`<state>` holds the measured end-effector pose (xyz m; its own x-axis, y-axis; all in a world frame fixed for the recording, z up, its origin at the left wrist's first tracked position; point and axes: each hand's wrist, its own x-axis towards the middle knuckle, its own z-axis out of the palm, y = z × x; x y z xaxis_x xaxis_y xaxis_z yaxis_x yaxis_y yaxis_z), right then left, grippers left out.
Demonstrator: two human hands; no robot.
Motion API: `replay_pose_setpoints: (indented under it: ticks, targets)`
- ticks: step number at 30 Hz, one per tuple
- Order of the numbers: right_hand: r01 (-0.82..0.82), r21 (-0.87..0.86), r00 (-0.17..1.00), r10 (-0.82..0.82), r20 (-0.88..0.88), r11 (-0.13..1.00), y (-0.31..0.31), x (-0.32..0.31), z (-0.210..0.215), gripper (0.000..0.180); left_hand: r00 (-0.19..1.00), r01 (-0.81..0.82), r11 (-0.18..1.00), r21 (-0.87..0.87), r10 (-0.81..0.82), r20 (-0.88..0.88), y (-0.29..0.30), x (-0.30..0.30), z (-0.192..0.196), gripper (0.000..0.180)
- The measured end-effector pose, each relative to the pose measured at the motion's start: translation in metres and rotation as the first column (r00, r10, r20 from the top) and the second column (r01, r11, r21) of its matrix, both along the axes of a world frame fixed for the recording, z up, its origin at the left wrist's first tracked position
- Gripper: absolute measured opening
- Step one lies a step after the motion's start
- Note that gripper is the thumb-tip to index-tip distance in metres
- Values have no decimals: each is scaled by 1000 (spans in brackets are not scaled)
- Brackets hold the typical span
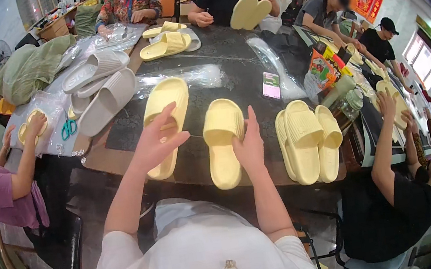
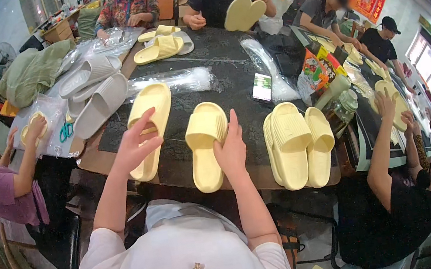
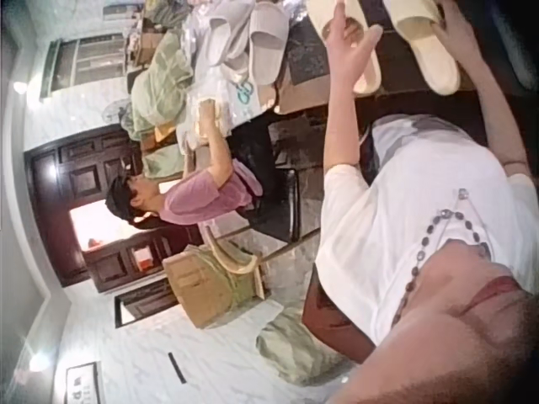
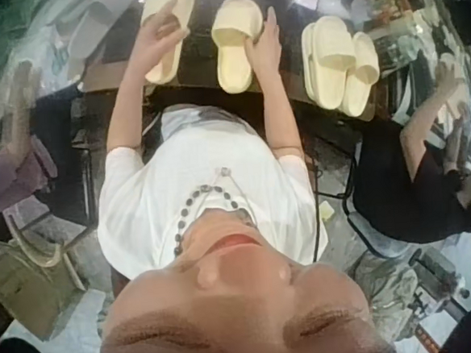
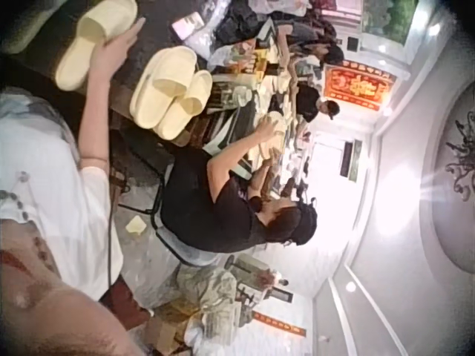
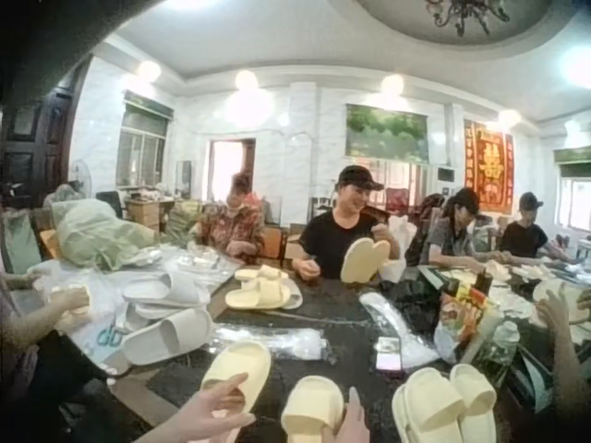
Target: The person fastens pairs of slippers together by hand using plastic fasteners, threading the tags through the shoes and setting each pair on the table.
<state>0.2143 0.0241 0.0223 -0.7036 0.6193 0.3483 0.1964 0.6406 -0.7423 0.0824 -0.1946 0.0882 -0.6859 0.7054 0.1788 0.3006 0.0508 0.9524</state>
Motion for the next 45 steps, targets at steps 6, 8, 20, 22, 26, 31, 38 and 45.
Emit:
replay_pose_setpoints:
  ticks: [6, 8, 20, 22, 26, 31, 38, 45]
  targets:
    - [57, 39, 984, -63, 169, 998, 16, -14, -16, 81, 997, 56, 997, -48, -54, 49, 49, -23, -53, 80]
    - [58, 65, 984, -68, 162, 996, 19, -15, -21, 80, 996, 74, 993, -91, -69, 58, 59, -25, -63, 82]
    - [-117, 53, 993, 118, -14, 992, 52, -22, -1, 56, 993, -4, 981, -191, -19, -116, 6, -41, -31, 45]
    - [-171, 59, 985, 169, 37, 984, 57, -34, 8, 44, 979, -46, 983, -177, 10, -202, 10, -47, -21, 46]
    - [-175, 53, 984, 177, -29, 983, 70, -67, 16, 33, 776, -42, 986, -161, -70, -626, 31, -43, -16, 34]
    - [-194, -59, 980, 191, -49, 979, 80, -108, 0, 29, 310, 43, 971, -234, -235, -921, 82, -21, -48, 23]
    - [-305, -541, 937, 146, -317, 784, 81, -105, -21, 32, 246, 8, 956, -294, -287, -926, 83, -20, -59, 20]
    - [-501, -492, 844, 276, -460, 712, 88, -92, -7, 29, 642, -112, 978, 175, 206, -738, 97, -57, -29, 9]
